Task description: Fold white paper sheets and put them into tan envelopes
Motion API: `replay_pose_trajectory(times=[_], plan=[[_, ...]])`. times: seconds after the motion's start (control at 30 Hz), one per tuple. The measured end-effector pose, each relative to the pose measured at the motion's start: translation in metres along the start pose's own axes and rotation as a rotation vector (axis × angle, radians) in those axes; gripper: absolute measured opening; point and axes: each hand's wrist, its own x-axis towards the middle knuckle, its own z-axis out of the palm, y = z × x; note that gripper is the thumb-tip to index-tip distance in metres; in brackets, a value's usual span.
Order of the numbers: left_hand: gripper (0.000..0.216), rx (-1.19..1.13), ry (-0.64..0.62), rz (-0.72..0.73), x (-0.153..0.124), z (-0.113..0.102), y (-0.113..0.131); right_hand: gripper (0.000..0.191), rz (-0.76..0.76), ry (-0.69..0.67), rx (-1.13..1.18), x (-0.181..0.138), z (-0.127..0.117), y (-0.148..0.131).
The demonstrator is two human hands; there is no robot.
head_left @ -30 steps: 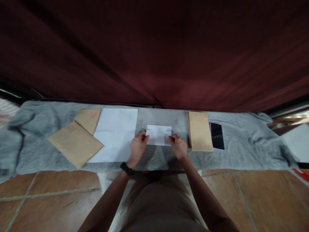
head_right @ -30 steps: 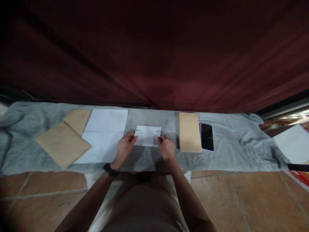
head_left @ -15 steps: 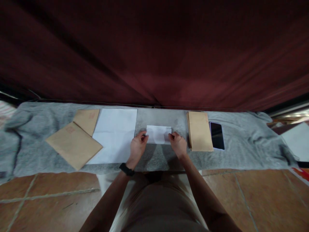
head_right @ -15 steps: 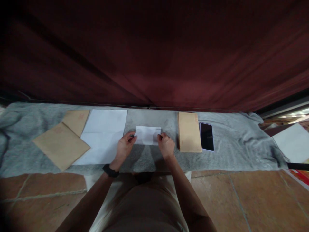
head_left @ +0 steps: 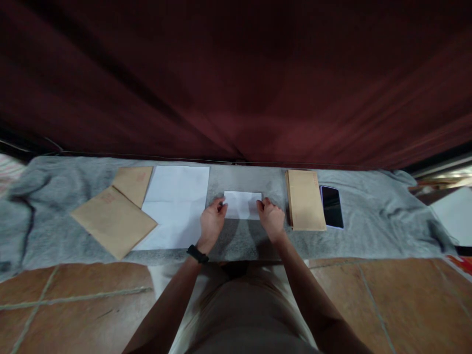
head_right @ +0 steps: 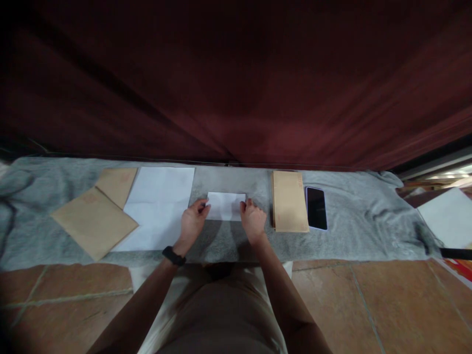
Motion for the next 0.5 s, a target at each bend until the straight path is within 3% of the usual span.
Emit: replay_pose_trajectory(times=[0.33,0.5], plan=[[0.027,0.06,-0.007,-0.016,0.0,0.002,0.001,0.038,0.02,0.014,0.032,-0.002,0.003,-0.001],[0.028,0.093,-0.014,-0.005,0.0,0.003,0.001,0.032,-0.04,0.127,0.154,-0.012,0.003,0.003]])
